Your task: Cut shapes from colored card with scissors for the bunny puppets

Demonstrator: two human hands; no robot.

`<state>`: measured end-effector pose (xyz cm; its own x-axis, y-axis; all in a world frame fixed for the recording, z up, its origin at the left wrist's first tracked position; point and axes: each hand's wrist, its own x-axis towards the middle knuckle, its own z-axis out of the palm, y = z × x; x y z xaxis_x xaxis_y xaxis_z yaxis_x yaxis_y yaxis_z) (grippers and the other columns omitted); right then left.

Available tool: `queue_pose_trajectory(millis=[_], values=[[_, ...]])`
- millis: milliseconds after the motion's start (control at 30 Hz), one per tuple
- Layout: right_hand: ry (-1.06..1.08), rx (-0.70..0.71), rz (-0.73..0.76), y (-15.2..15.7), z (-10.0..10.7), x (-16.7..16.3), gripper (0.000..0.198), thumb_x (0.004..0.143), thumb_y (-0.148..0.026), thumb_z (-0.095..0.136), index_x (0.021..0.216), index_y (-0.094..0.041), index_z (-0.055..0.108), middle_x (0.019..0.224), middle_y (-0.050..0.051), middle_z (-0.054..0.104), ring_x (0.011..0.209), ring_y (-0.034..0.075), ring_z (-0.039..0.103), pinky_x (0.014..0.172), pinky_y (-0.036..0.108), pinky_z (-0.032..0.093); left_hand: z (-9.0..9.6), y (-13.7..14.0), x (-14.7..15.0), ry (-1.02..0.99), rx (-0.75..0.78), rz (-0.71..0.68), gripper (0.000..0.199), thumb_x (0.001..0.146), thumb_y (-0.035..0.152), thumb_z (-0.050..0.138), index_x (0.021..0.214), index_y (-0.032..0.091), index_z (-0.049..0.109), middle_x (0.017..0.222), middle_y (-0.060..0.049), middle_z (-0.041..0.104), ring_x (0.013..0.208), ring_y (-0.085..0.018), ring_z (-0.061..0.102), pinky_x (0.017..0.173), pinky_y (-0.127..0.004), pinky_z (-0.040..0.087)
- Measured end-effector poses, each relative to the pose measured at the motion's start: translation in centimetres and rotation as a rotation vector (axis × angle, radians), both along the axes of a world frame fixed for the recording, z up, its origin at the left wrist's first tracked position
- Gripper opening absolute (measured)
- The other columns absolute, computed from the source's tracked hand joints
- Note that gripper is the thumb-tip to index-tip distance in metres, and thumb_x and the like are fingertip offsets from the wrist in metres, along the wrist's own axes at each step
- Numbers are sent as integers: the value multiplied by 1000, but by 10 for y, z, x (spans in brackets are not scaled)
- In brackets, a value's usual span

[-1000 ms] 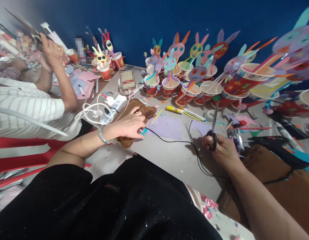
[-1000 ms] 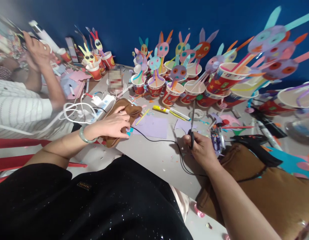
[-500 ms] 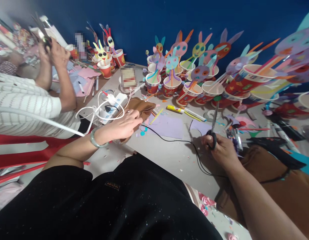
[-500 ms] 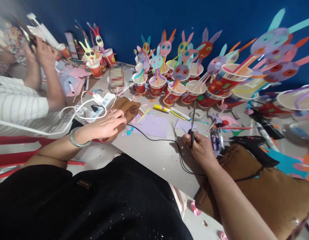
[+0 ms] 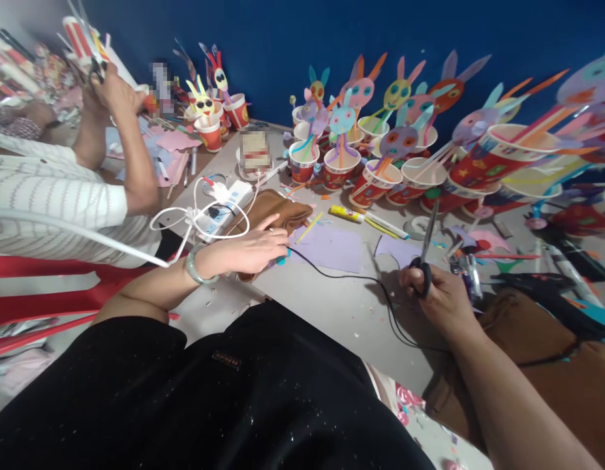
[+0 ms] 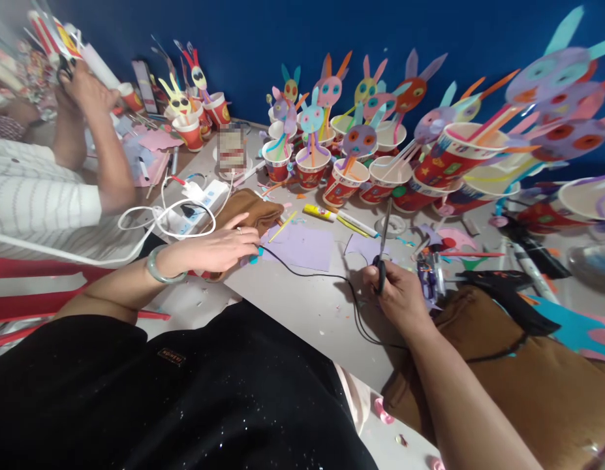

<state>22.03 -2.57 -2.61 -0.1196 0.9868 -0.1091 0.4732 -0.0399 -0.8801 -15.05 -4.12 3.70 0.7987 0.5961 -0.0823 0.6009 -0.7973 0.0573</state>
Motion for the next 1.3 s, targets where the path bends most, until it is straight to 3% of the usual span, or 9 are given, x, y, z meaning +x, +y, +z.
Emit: queue_pose_trajectory(millis=[200, 433, 600, 933, 1067, 1300], values=[[19, 12, 15, 0, -3, 2, 50, 74, -67, 60, 58, -20, 54, 53, -1, 49, 51, 14, 44, 51, 29, 34, -11, 1, 9, 63, 187, 72, 20, 89, 12, 51, 97, 15, 68, 95, -7, 61, 102, -22, 54, 122, -53, 18], [-18, 51, 56, 0, 0, 1, 49, 78, -65, 57, 56, -22, 50, 51, 0, 49, 52, 15, 44, 52, 30, 35, -9, 0, 18, 85, 182, 134, 27, 97, 25, 50, 81, 18, 71, 87, -4, 59, 94, -19, 52, 119, -53, 20], [-42, 65, 73, 0, -1, 1, 50, 79, -67, 54, 56, -23, 48, 51, -1, 49, 52, 16, 45, 53, 30, 36, -16, 2, 18, 44, 138, 181, 25, 92, 35, 59, 79, 18, 71, 86, -4, 60, 95, -20, 52, 119, -53, 18], [-9, 24, 56, -2, 4, -4, 52, 76, -68, 58, 56, -20, 53, 51, -1, 49, 51, 14, 44, 52, 29, 35, -24, 9, 15, -51, 66, 275, 20, 91, 20, 56, 78, 19, 71, 81, -2, 62, 92, -19, 52, 116, -51, 19], [8, 19, 50, -2, 3, -4, 56, 74, -73, 58, 56, -20, 52, 50, -1, 49, 49, 13, 43, 50, 28, 34, -25, 8, 23, 12, 152, 283, 24, 93, 25, 55, 75, 16, 69, 79, -4, 62, 90, -20, 51, 113, -50, 24], [-10, 12, 55, -2, 4, -5, 51, 76, -66, 61, 55, -20, 52, 50, 0, 50, 51, 14, 44, 52, 29, 35, -36, 10, 28, 32, 263, 220, 23, 89, 15, 51, 71, 16, 66, 78, -5, 60, 84, -20, 49, 104, -45, 34]])
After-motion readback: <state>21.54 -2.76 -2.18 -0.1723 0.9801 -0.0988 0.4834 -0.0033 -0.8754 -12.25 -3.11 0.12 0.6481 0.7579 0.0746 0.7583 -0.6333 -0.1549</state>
